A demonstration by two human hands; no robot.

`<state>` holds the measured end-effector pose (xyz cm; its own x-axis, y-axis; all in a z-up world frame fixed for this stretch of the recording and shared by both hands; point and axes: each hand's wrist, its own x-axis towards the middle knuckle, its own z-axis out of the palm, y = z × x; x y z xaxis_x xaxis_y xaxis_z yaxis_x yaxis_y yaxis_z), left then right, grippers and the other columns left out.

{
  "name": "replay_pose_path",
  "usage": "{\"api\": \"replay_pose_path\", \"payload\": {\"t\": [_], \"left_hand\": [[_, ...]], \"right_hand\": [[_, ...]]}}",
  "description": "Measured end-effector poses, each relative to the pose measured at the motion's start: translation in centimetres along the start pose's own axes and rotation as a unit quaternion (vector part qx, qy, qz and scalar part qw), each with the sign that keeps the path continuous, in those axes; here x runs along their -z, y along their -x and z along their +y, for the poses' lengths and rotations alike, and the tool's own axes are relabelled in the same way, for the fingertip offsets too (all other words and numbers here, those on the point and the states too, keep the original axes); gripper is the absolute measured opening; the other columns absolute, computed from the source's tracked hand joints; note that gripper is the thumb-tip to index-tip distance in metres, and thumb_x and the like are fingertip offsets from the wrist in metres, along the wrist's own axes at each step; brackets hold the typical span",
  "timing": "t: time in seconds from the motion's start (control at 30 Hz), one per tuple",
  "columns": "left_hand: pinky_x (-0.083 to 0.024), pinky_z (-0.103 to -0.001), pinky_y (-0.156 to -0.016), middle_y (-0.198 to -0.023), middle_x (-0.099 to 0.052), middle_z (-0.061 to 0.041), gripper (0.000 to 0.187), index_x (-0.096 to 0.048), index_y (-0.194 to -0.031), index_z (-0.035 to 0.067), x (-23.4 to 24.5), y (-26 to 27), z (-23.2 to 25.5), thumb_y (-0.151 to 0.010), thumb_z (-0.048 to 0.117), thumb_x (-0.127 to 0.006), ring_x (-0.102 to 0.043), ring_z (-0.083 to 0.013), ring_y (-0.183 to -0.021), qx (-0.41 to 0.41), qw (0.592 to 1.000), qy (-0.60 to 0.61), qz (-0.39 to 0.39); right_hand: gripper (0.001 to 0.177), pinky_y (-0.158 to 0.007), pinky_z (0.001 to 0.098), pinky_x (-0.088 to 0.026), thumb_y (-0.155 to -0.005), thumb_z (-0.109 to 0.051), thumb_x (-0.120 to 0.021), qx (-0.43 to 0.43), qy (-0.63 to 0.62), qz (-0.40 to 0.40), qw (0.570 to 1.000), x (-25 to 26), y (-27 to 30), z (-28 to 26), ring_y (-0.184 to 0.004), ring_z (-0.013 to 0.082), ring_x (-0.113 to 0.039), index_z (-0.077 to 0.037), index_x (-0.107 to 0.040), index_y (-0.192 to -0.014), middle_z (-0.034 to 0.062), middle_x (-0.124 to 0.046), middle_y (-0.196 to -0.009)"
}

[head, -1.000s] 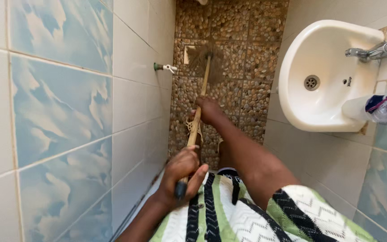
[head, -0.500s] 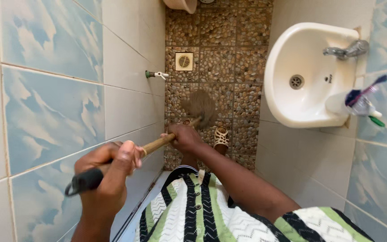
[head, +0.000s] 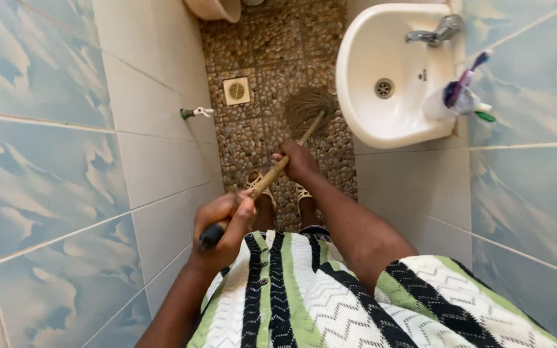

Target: The person mops the bathroom floor using a mop.

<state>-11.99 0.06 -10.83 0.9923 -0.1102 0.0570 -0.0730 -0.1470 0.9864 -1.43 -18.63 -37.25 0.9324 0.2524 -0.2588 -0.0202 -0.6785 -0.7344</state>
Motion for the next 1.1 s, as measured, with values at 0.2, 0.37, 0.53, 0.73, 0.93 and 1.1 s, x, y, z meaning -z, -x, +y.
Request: {"api": "replay_pose_path", "payload": {"t": [0.2,0.37,0.53,0.73,0.93,1.1], "left_hand": [[-0.051,-0.032,-0.076,-0.065,-0.055,-0.003,0.036,-0.052,-0.068,0.002,-1.8,-1.3,1.1,-0.103,0.006,-0.060,-0.055,-0.0118,-0.062,0.002,0.998,0.045,-0.052],[-0.041,-0.031,-0.053,-0.063,-0.057,-0.003,0.032,-0.063,-0.071,0.001,-0.6,-1.2,4.9,-0.100,0.013,-0.063,-0.053,-0.0102,-0.059,0.080,0.994,-0.001,-0.075],[-0.034,-0.031,-0.046,-0.054,-0.055,-0.003,0.035,-0.069,-0.065,0.001,-1.1,-1.6,5.6,-0.094,0.018,-0.066,-0.045,-0.0108,-0.048,0.221,0.974,-0.025,-0.044],[-0.052,-0.033,-0.070,-0.067,-0.052,-0.002,0.036,-0.049,-0.070,0.003,-3.2,0.5,6.9,-0.102,0.007,-0.064,-0.057,-0.0141,-0.065,-0.021,0.991,0.051,-0.118],[-0.041,-0.033,-0.053,-0.061,-0.048,-0.002,0.039,-0.047,-0.060,0.005,-6.7,-0.7,3.2,-0.092,0.007,-0.069,-0.048,-0.0179,-0.054,-0.044,0.976,-0.083,-0.197],[-0.051,-0.031,-0.075,-0.058,-0.051,-0.001,0.038,-0.051,-0.063,0.007,-6.7,-3.4,3.3,-0.098,0.011,-0.064,-0.051,-0.0128,-0.050,-0.041,0.983,-0.054,-0.168]], "right_hand": [[0.022,-0.073,0.0457,-0.053,-0.102,-0.026,-0.061,-0.065,-0.056,0.005,0.996,0.8,3.0,3.7,-0.082,0.0283,-0.068,-0.009,-0.058,-0.087,0.0135,-0.068,-0.092],[0.036,-0.070,0.0463,-0.048,-0.107,-0.035,-0.062,-0.145,-0.091,-0.026,0.985,-0.9,9.2,1.1,-0.073,0.0300,-0.064,-0.007,-0.065,-0.084,0.0136,-0.067,-0.082],[0.021,-0.069,0.0469,-0.050,-0.095,-0.028,-0.069,-0.031,-0.043,-0.061,0.997,1.0,12.5,0.4,-0.077,0.0286,-0.066,-0.008,-0.066,-0.090,0.0130,-0.068,-0.084],[0.018,-0.071,0.0442,-0.052,-0.100,-0.028,-0.062,-0.039,0.000,-0.054,0.998,1.5,9.4,3.2,-0.078,0.0249,-0.065,-0.013,-0.065,-0.091,0.0090,-0.069,-0.086],[0.019,-0.068,0.0430,-0.055,-0.089,-0.029,-0.067,-0.092,-0.002,-0.021,0.996,2.2,2.4,5.6,-0.076,0.0238,-0.064,-0.011,-0.064,-0.084,0.0112,-0.066,-0.092],[0.021,-0.074,0.0420,-0.056,-0.096,-0.026,-0.068,-0.075,-0.097,0.038,0.992,3.6,3.1,5.2,-0.082,0.0250,-0.069,-0.006,-0.064,-0.091,0.0132,-0.070,-0.094]]}}
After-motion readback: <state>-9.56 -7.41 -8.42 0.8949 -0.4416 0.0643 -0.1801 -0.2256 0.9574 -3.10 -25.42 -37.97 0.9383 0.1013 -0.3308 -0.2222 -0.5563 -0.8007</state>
